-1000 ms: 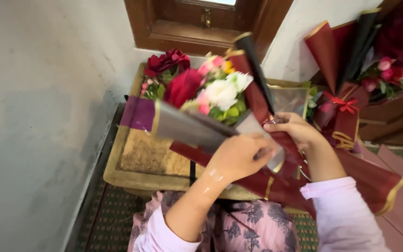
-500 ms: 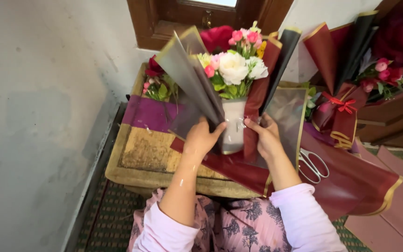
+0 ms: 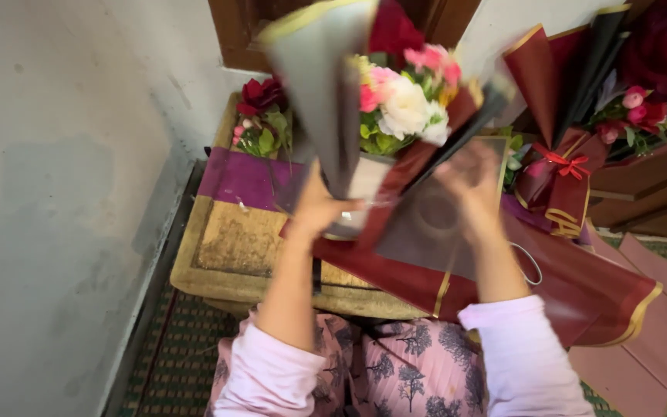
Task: The person is assembling and wrapping a floral bouquet using various flowers and decorative paper.
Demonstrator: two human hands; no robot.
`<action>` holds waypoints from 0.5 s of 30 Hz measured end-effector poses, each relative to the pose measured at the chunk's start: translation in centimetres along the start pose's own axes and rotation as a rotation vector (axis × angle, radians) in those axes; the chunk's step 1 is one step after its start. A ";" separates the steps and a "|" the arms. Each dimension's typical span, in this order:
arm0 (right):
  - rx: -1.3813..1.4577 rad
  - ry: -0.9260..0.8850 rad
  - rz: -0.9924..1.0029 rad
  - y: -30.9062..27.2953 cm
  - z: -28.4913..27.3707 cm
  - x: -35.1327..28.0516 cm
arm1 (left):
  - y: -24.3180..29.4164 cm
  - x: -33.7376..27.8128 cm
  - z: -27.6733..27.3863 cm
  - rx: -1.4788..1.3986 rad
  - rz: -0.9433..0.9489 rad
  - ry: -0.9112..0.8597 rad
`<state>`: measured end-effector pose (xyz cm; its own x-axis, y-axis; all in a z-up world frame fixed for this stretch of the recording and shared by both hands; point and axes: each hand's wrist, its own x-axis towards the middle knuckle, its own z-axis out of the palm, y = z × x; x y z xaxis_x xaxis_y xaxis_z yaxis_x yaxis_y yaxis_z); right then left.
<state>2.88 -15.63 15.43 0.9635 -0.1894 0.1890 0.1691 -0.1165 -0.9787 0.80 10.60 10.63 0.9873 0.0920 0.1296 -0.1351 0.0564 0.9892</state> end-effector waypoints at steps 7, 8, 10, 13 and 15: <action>-0.448 -0.046 -0.062 2.7 -5.1 2.3 | 2.1 2.1 -6.1 0.385 -0.210 -0.181; -0.422 -0.060 0.051 4.0 -4.8 1.9 | 2.1 2.5 -6.3 0.477 -0.223 -0.210; -0.394 -0.073 0.162 5.7 -4.4 1.6 | 2.1 3.0 -6.3 0.570 -0.233 -0.240; -0.329 -0.099 0.265 7.3 -4.4 1.7 | 2.6 2.6 -5.8 0.922 -0.316 -0.252; -0.276 -0.037 0.288 8.9 -4.6 2.4 | 3.6 1.6 -5.7 1.020 -0.195 -0.161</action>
<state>5.80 -21.57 7.50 0.9710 -0.2183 -0.0976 -0.1662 -0.3225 -0.9319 1.43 16.57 14.00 0.9939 0.0341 -0.1047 0.0883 -0.8152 0.5725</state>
